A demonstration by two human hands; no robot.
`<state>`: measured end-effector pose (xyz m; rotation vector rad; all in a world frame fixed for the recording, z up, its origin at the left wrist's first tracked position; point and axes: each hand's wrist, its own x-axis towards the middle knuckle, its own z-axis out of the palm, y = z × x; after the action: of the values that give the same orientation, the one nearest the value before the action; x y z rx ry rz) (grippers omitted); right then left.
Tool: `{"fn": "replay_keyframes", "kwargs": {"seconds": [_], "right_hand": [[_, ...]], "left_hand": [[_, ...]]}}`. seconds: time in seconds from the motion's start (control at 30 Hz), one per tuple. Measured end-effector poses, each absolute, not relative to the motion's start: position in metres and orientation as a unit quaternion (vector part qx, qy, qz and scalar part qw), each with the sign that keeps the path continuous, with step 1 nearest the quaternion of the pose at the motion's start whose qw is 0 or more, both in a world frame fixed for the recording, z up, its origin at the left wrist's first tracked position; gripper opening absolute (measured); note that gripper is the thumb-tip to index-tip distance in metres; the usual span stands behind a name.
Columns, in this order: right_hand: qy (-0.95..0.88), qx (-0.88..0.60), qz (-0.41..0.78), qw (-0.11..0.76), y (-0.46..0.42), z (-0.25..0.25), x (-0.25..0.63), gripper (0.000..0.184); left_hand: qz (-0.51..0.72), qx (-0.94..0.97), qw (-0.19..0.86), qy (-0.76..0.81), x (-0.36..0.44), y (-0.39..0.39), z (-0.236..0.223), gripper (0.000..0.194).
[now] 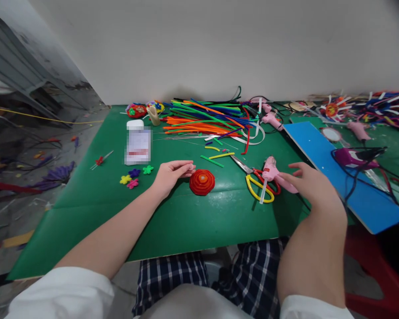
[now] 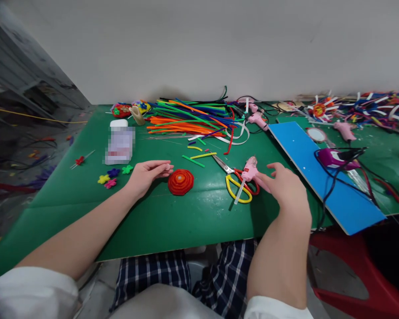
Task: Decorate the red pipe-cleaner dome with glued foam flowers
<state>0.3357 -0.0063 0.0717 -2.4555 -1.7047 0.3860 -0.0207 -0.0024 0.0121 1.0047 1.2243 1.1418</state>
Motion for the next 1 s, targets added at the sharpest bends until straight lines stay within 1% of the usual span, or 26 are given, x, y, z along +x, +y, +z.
{"fn": "replay_keyframes", "kwargs": {"seconds": [0.07, 0.2, 0.27, 0.3, 0.43, 0.5, 0.57, 0.67, 0.73, 0.87, 1.0], "right_hand": [[-0.581, -0.795, 0.111, 0.13, -0.007, 0.077, 0.321, 0.046], [-0.653, -0.69, 0.13, 0.285, -0.007, 0.078, 0.271, 0.027], [-0.7, -0.616, 0.149, 0.33, -0.008, 0.074, 0.241, 0.021], [-0.724, -0.573, 0.177, 0.343, -0.01, 0.071, 0.226, 0.019], [-0.751, -0.484, 0.262, 0.363, -0.018, 0.056, 0.178, 0.022], [-0.744, -0.464, 0.296, 0.379, -0.021, 0.049, 0.163, 0.026], [-0.731, -0.46, 0.313, 0.395, -0.023, 0.043, 0.155, 0.025], [-0.707, -0.467, 0.335, 0.412, -0.022, 0.039, 0.151, 0.017], [-0.683, -0.47, 0.372, 0.417, -0.021, 0.04, 0.152, 0.014], [-0.638, -0.463, 0.456, 0.412, -0.019, 0.042, 0.155, 0.016], [-0.613, -0.45, 0.502, 0.411, -0.019, 0.042, 0.155, 0.018]], "left_hand": [[0.487, 0.429, 0.559, 0.515, -0.02, -0.002, 0.011, 0.038], [0.5, 0.455, 0.544, 0.497, -0.019, -0.003, 0.011, 0.04], [0.505, 0.473, 0.528, 0.492, -0.019, -0.004, 0.013, 0.041], [0.507, 0.482, 0.518, 0.493, -0.018, -0.005, 0.014, 0.042], [0.498, 0.512, 0.489, 0.501, -0.013, -0.013, 0.021, 0.041], [0.486, 0.529, 0.48, 0.503, -0.011, -0.017, 0.023, 0.039], [0.472, 0.549, 0.469, 0.505, -0.009, -0.021, 0.025, 0.036], [0.466, 0.567, 0.453, 0.506, -0.009, -0.024, 0.026, 0.031], [0.467, 0.565, 0.454, 0.506, -0.009, -0.024, 0.027, 0.029], [0.467, 0.555, 0.472, 0.502, -0.01, -0.023, 0.029, 0.026], [0.469, 0.558, 0.457, 0.509, -0.01, -0.024, 0.028, 0.023]]}}
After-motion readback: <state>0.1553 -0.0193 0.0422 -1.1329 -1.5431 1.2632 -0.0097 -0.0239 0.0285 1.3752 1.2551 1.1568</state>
